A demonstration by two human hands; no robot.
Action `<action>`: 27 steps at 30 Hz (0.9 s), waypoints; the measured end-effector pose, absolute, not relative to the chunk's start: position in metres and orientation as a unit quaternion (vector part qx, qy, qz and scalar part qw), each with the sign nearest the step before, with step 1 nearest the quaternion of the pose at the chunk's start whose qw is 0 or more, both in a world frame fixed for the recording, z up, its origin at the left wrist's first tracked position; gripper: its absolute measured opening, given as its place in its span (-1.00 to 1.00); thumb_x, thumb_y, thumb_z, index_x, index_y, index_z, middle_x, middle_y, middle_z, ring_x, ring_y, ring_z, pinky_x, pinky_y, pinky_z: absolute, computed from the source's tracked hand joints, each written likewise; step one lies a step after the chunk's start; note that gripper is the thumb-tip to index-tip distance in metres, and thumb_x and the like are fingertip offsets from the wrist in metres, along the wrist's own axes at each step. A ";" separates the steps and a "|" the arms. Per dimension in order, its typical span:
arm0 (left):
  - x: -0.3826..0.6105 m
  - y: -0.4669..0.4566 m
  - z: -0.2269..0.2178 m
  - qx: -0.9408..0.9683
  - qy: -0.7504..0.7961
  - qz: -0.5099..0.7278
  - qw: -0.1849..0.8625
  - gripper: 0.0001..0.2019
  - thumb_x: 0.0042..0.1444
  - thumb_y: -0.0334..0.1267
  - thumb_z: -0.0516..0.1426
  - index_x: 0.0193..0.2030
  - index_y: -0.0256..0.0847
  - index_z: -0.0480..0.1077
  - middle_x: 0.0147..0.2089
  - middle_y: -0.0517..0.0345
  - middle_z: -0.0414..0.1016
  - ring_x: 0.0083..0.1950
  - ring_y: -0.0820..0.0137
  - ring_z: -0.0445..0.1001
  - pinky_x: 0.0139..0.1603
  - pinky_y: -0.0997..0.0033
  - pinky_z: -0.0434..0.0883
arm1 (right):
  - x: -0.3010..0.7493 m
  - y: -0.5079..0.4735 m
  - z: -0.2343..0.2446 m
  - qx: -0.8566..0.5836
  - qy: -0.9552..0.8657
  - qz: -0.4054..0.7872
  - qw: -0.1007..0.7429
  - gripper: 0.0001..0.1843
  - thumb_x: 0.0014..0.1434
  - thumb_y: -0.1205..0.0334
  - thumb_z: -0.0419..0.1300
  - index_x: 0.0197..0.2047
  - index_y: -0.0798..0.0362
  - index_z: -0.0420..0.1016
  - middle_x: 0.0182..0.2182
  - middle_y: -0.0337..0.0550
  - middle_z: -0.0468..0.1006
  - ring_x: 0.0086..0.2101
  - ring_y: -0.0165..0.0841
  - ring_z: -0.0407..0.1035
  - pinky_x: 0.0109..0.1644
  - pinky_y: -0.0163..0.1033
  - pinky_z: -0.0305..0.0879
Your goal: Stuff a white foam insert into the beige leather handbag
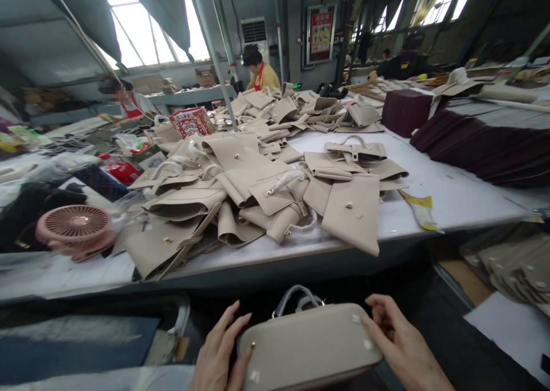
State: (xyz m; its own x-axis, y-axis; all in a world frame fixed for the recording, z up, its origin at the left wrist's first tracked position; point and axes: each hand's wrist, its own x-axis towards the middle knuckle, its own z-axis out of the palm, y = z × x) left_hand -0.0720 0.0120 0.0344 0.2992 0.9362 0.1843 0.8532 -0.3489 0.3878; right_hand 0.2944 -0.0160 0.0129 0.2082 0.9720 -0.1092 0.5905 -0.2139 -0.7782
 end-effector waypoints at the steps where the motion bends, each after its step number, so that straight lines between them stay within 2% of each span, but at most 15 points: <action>1: -0.069 0.016 0.040 0.834 0.518 0.182 0.060 -0.56 0.28 -0.31 -0.04 0.29 -0.01 0.21 0.41 -0.05 0.13 0.37 0.11 0.20 0.21 0.04 0.39 | 0.296 -0.013 0.014 -0.695 -0.603 0.258 0.295 -0.59 0.35 0.01 -0.02 0.19 -0.05 0.23 -0.09 -0.11 0.45 -0.16 -0.33 0.40 -0.06 -0.25 0.42; 2: -0.066 0.020 0.047 0.865 0.476 0.159 0.027 -0.46 0.23 -0.41 -0.06 0.33 0.06 0.16 0.48 0.01 -0.04 0.45 0.06 0.04 0.26 -0.10 0.32 | 0.298 -0.010 0.017 -0.665 -0.664 0.207 0.273 -0.54 0.36 0.13 -0.04 0.30 -0.13 0.15 0.11 -0.10 0.39 0.03 -0.29 0.34 0.11 -0.17 0.36; 4: -0.059 0.026 0.061 0.916 0.392 0.089 0.012 -0.33 0.10 -0.48 -0.03 0.35 0.13 0.13 0.50 0.10 -0.11 0.47 0.01 -0.05 0.27 -0.21 0.29 | 0.300 -0.001 0.024 -0.568 -0.789 0.122 0.199 -0.37 0.30 0.35 -0.06 0.36 -0.34 0.07 0.34 -0.33 0.17 0.30 -0.24 0.05 0.30 -0.01 0.19; 6: -0.050 0.029 0.076 0.943 0.329 0.020 0.040 -0.27 0.01 -0.48 0.01 0.36 0.10 0.13 0.48 0.17 -0.02 0.45 0.07 0.02 0.29 -0.15 0.30 | 0.300 0.008 0.033 -0.473 -0.870 0.063 0.121 -0.20 0.16 0.50 -0.06 0.36 -0.41 0.06 0.35 -0.54 0.13 0.36 -0.22 -0.10 0.31 0.06 0.17; 8: -0.041 0.027 0.087 0.947 0.312 -0.018 0.071 -0.25 -0.04 -0.50 0.01 0.35 0.01 0.14 0.44 0.20 0.10 0.41 0.17 0.15 0.34 -0.02 0.29 | 0.294 0.014 0.041 -0.423 -0.902 0.034 0.085 -0.13 0.06 0.57 -0.05 0.35 -0.36 0.11 0.31 -0.58 0.19 0.36 -0.22 -0.09 0.31 0.06 0.17; 9: -0.036 0.025 0.090 0.944 0.320 -0.020 0.081 -0.26 -0.05 -0.51 0.01 0.33 -0.04 0.18 0.41 0.19 0.15 0.38 0.20 0.20 0.36 0.03 0.27 | 0.289 0.015 0.044 -0.420 -0.904 0.030 0.081 -0.15 0.04 0.58 -0.05 0.33 -0.31 0.18 0.29 -0.56 0.24 0.34 -0.24 -0.03 0.32 0.04 0.15; 11: -0.026 0.017 0.091 0.931 0.356 0.005 0.087 -0.39 0.02 -0.50 0.02 0.25 -0.10 0.29 0.36 0.12 0.25 0.33 0.20 0.28 0.38 0.07 0.25 | 0.274 0.013 0.046 -0.431 -0.897 0.025 0.096 -0.32 0.11 0.52 -0.02 0.25 -0.17 0.33 0.24 -0.43 0.35 0.26 -0.29 0.17 0.32 -0.02 0.16; 13: -0.017 0.007 0.083 0.917 0.391 0.041 0.063 -0.51 0.16 -0.30 0.09 0.25 -0.15 0.30 0.33 0.00 0.30 0.32 0.11 0.30 0.35 0.05 0.28 | 0.253 0.007 0.043 -0.429 -0.895 -0.005 0.123 -0.48 0.23 0.26 0.06 0.26 -0.02 0.33 0.23 -0.22 0.38 0.18 -0.23 0.29 0.26 -0.01 0.23; 15: -0.011 -0.002 0.069 0.914 0.400 0.067 -0.001 -0.36 0.19 -0.04 0.13 0.36 -0.22 0.15 0.34 -0.15 0.27 0.33 0.02 0.26 0.29 0.04 0.31 | 0.232 0.000 0.037 -0.413 -0.895 -0.079 0.150 -0.32 0.20 -0.01 0.13 0.32 0.10 0.24 0.27 -0.01 0.31 0.19 -0.07 0.26 0.19 0.09 0.23; 16: -0.010 -0.006 0.062 0.917 0.391 0.071 -0.042 -0.26 0.19 0.05 0.13 0.40 -0.27 0.06 0.35 -0.20 0.24 0.35 0.00 0.23 0.27 0.05 0.31 | 0.224 -0.004 0.033 -0.403 -0.894 -0.120 0.158 -0.23 0.15 -0.06 0.16 0.34 0.14 0.21 0.29 0.06 0.26 0.21 0.01 0.21 0.18 0.13 0.20; 18: -0.010 -0.010 0.049 0.917 0.373 0.076 -0.118 -0.22 0.22 0.12 0.07 0.42 -0.32 0.00 0.36 -0.23 0.21 0.38 0.01 0.17 0.30 0.09 0.25 | 0.213 -0.008 0.029 -0.394 -0.886 -0.179 0.165 -0.22 0.10 -0.03 0.18 0.31 0.19 0.24 0.29 0.16 0.24 0.22 0.08 0.16 0.21 0.17 0.08; 22: -0.016 -0.007 0.038 0.908 0.343 0.121 -0.209 -0.29 0.27 0.20 -0.08 0.38 -0.29 0.12 0.37 -0.08 0.22 0.40 0.08 0.11 0.39 0.12 0.05 | 0.213 -0.004 0.022 -0.362 -0.880 -0.244 0.187 -0.32 0.16 -0.10 0.10 0.20 0.21 0.39 0.19 0.18 0.39 0.15 0.04 0.25 0.20 0.11 0.02; 24: -0.018 -0.003 0.037 0.900 0.331 0.138 -0.246 -0.40 0.32 0.11 -0.09 0.34 -0.22 0.19 0.40 0.05 0.18 0.37 0.12 0.14 0.41 0.12 -0.02 | 0.214 0.001 0.012 -0.343 -0.872 -0.285 0.201 -0.42 0.18 0.00 0.08 0.15 0.18 0.43 0.14 0.13 0.45 0.10 0.01 0.30 0.17 0.09 0.07; 27: -0.016 0.006 0.030 0.884 0.332 0.163 -0.286 -0.60 0.36 -0.14 -0.03 0.27 -0.15 0.29 0.38 0.17 0.22 0.31 0.20 0.23 0.41 0.13 -0.01 | 0.209 0.010 -0.013 -0.338 -0.851 -0.337 0.217 -0.52 0.12 0.27 0.04 0.10 0.16 0.46 0.09 0.06 0.51 0.06 -0.05 0.35 0.13 0.05 0.14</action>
